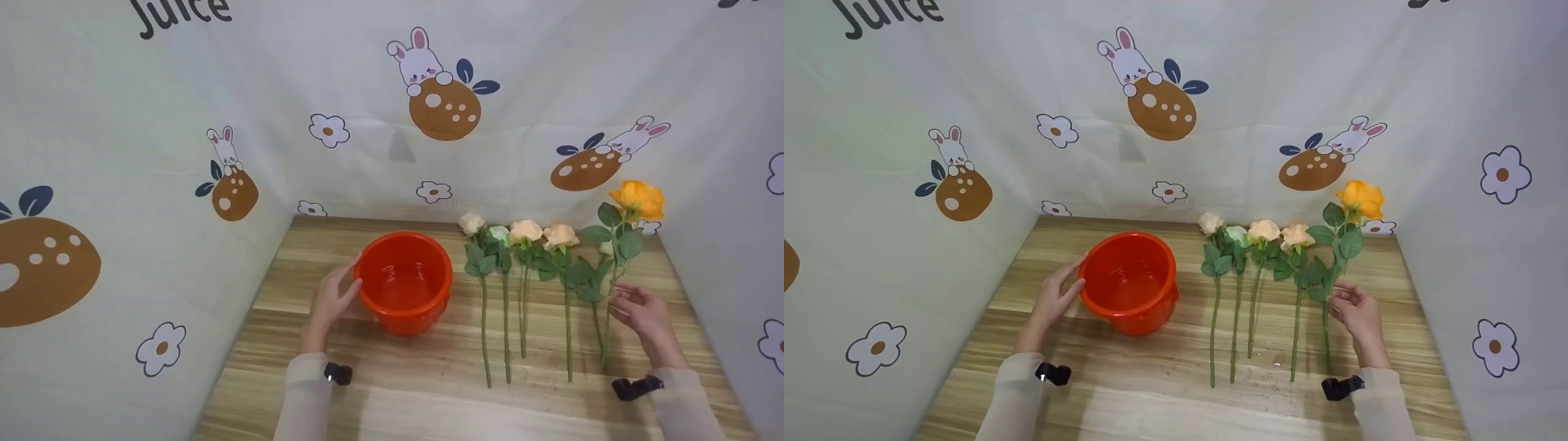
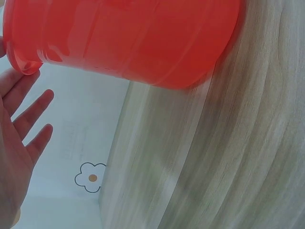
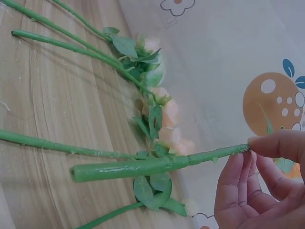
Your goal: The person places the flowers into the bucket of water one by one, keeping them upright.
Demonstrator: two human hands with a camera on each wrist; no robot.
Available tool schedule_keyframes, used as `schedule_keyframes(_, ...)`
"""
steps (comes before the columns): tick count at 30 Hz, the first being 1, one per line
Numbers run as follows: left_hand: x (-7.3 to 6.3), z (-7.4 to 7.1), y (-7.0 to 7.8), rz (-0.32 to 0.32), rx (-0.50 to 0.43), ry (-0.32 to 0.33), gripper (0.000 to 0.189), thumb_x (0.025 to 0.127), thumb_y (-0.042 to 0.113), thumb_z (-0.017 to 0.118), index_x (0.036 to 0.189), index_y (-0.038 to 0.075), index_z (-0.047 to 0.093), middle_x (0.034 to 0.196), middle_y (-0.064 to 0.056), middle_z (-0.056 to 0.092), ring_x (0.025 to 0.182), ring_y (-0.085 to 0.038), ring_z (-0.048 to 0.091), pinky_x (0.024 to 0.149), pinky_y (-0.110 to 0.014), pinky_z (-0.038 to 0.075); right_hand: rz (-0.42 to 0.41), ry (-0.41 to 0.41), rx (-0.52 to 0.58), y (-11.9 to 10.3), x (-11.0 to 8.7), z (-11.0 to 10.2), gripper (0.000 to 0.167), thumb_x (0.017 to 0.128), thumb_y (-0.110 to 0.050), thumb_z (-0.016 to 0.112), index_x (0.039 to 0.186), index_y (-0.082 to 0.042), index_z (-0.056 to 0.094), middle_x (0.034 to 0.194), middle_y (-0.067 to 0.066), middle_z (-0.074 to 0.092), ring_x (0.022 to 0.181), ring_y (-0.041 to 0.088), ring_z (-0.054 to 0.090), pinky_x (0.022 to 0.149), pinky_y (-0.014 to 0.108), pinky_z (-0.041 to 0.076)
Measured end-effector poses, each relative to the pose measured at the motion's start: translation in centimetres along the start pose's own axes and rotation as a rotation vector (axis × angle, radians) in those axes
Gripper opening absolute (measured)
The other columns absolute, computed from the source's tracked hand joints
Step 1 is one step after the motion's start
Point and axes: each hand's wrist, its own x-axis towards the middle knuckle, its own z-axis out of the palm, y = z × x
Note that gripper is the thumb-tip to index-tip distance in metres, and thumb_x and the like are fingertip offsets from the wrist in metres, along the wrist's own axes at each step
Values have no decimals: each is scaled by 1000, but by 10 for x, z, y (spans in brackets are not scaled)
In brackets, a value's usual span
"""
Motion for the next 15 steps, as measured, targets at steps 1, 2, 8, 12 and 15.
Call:
schedule_keyframes(1,0,0,0,-7,3,-1,50,96,20,66,143,12,55,146,-7,57,135,-33,53,115,-52,40,-6,-4,1,-1,0,1,27,96,-2,61,98,-29,66,84,-14,64,81,-2,66,74,15,58)
schedule_keyframes(2,0,0,1,-14,0,-3,50,96,20,66,143,12,55,146,-7,57,136,-32,53,116,-52,40,-12,-9,8,-1,0,2,27,96,-2,61,97,-29,66,85,-14,64,81,-1,66,74,15,58)
schedule_keyframes(8,0,0,3,-32,7,-13,49,96,19,65,143,12,55,147,-6,56,136,-30,53,116,-51,40,-38,-39,3,-6,-2,11,29,97,-2,60,98,-30,65,87,-13,65,82,-2,66,76,15,58)
schedule_keyframes(12,0,0,3,-32,7,-14,50,96,18,66,144,12,54,147,-6,56,136,-30,53,116,-51,40,-51,-44,-15,-12,-3,18,29,97,-3,61,97,-32,63,88,-15,64,83,-2,65,76,15,58)
schedule_keyframes(15,0,0,2,-22,17,-7,50,95,16,66,144,12,54,147,-7,56,136,-31,53,115,-53,40,-52,-46,14,-16,-3,25,29,96,-3,62,96,-31,65,87,-14,64,82,-1,65,75,15,58)
